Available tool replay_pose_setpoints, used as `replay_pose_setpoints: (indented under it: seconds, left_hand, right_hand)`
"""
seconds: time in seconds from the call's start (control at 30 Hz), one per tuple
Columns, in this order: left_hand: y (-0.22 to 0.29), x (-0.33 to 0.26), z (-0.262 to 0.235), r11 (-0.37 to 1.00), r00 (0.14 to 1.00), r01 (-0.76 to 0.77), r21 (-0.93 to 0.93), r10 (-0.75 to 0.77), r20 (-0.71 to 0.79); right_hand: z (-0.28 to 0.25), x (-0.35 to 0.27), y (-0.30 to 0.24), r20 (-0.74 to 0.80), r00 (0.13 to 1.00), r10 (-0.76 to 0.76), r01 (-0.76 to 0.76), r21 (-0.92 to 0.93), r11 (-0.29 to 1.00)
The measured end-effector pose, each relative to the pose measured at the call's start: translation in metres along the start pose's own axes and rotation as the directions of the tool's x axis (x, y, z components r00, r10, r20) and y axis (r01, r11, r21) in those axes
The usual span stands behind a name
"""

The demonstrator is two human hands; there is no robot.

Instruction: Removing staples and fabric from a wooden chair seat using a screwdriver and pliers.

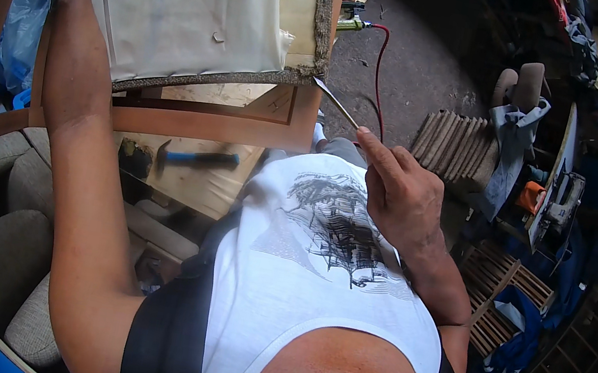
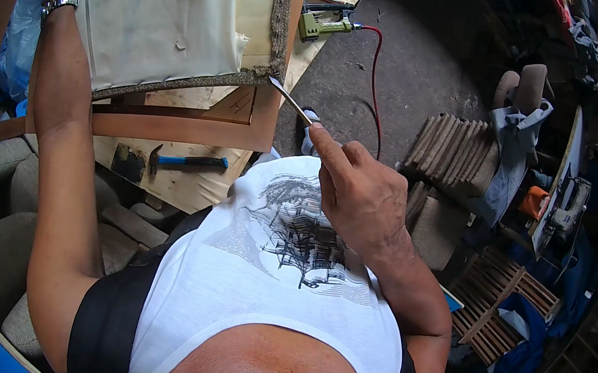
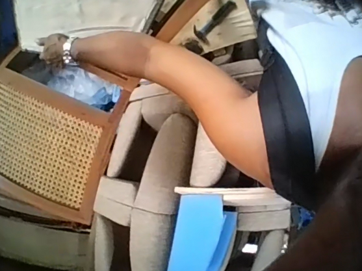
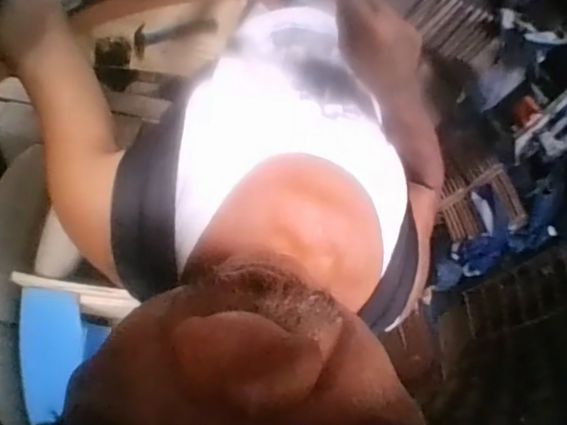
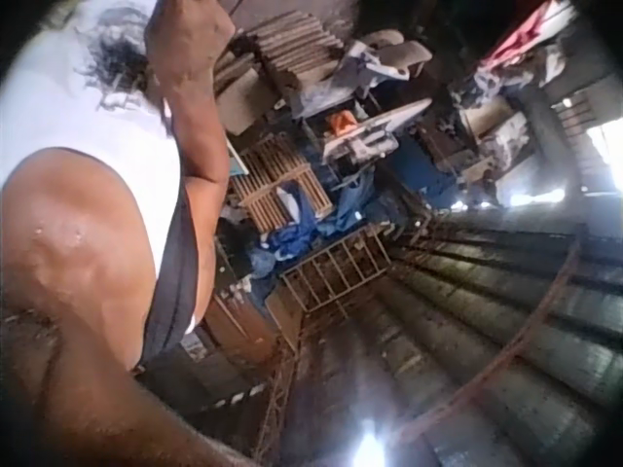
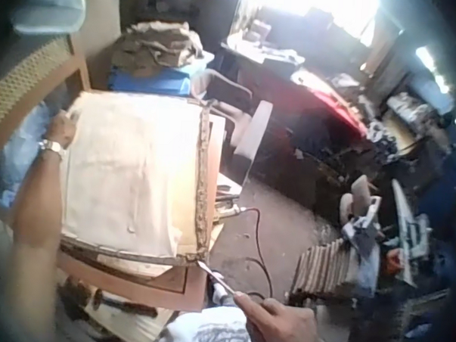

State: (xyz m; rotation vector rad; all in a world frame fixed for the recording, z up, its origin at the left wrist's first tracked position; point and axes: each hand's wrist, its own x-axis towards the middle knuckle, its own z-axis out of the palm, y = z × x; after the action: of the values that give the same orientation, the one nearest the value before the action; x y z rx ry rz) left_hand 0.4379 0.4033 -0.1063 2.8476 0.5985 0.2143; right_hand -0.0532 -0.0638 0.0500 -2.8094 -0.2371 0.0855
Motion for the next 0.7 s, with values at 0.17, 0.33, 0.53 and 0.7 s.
replay_pose_setpoints:
  seconds: [0.17,0.33,0.53,0.7]
  left_hand:
    - [0.009,-0.012,-0.008,0.999,0.999,-0.035,-0.031,0.035,-0.006]
    - [0.002,-0.008,-0.004,1.000,1.000,-0.011,-0.016,0.010,-0.014]
    - [0.003,-0.001,-0.002,1.000,0.999,-0.027,0.007,0.027,-0.042]
    - [-0.016,0.016,0.009,0.999,0.998,-0.041,0.021,0.041,-0.045]
  right_hand:
    - [-0.019,0.007,-0.016,0.120,0.992,0.026,-0.006,-0.165,0.986]
    - [-0.038,0.032,-0.030,0.246,0.969,0.022,0.033,-0.218,0.975]
    - [-0.054,0.054,-0.045,0.375,0.923,0.085,0.010,-0.243,0.970]
    - [-0.051,0.044,-0.044,0.348,0.928,0.133,-0.059,-0.215,0.975]
